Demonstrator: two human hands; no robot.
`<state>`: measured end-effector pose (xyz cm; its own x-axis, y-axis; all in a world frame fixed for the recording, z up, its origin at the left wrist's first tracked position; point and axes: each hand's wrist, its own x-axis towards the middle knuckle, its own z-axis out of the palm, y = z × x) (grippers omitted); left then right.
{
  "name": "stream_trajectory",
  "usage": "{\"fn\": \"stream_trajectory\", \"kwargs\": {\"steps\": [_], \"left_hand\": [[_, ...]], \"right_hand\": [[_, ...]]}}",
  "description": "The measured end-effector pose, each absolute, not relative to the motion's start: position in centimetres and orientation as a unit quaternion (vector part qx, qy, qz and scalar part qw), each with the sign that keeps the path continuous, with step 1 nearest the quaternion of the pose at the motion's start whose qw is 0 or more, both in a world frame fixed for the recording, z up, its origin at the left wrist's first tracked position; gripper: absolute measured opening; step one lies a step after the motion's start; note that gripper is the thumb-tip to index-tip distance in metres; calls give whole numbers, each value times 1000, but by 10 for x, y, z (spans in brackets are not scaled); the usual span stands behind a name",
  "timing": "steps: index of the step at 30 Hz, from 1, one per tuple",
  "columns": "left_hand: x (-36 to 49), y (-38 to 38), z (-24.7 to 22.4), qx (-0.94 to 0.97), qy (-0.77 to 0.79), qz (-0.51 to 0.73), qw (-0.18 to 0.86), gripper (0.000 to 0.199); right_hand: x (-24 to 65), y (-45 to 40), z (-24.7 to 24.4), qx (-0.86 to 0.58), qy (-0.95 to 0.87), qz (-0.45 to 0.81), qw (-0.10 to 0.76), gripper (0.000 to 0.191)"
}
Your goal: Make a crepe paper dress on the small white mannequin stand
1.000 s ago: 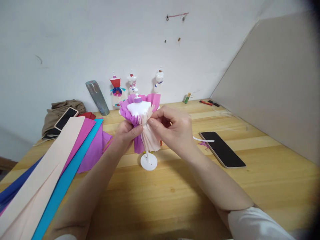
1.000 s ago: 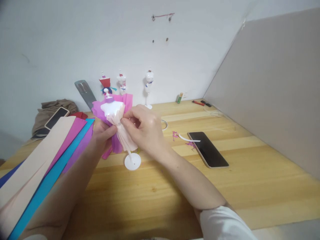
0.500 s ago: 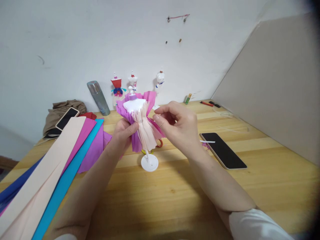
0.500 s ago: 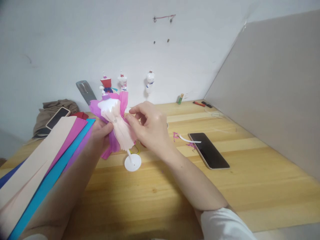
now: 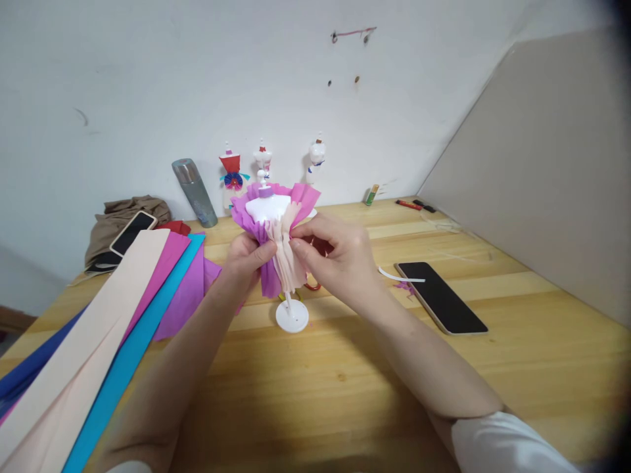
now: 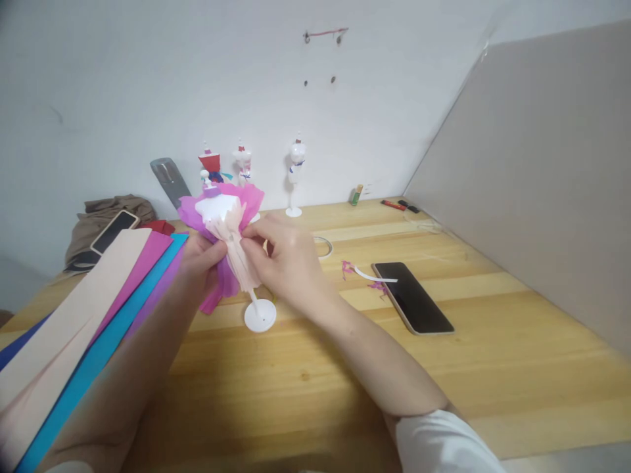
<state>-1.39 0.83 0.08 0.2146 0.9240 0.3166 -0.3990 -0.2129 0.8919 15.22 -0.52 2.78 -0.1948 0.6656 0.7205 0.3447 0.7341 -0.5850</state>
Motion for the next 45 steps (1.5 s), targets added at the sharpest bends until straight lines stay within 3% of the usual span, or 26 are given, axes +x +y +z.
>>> {"fn": "stream_trajectory", "kwargs": {"steps": [12,27,45], "left_hand": [[-18,19,-19,564,290,574,518,37],[-21,25,-19,556,293,598,498,43],[-27,32,-24,558,276,584,520,39]], "right_hand": [[144,2,13,-337,-751,90,560,19],[136,24,1,-292,-641,348,619,11],[124,15,-10,-313,-685,175,634,12]]}}
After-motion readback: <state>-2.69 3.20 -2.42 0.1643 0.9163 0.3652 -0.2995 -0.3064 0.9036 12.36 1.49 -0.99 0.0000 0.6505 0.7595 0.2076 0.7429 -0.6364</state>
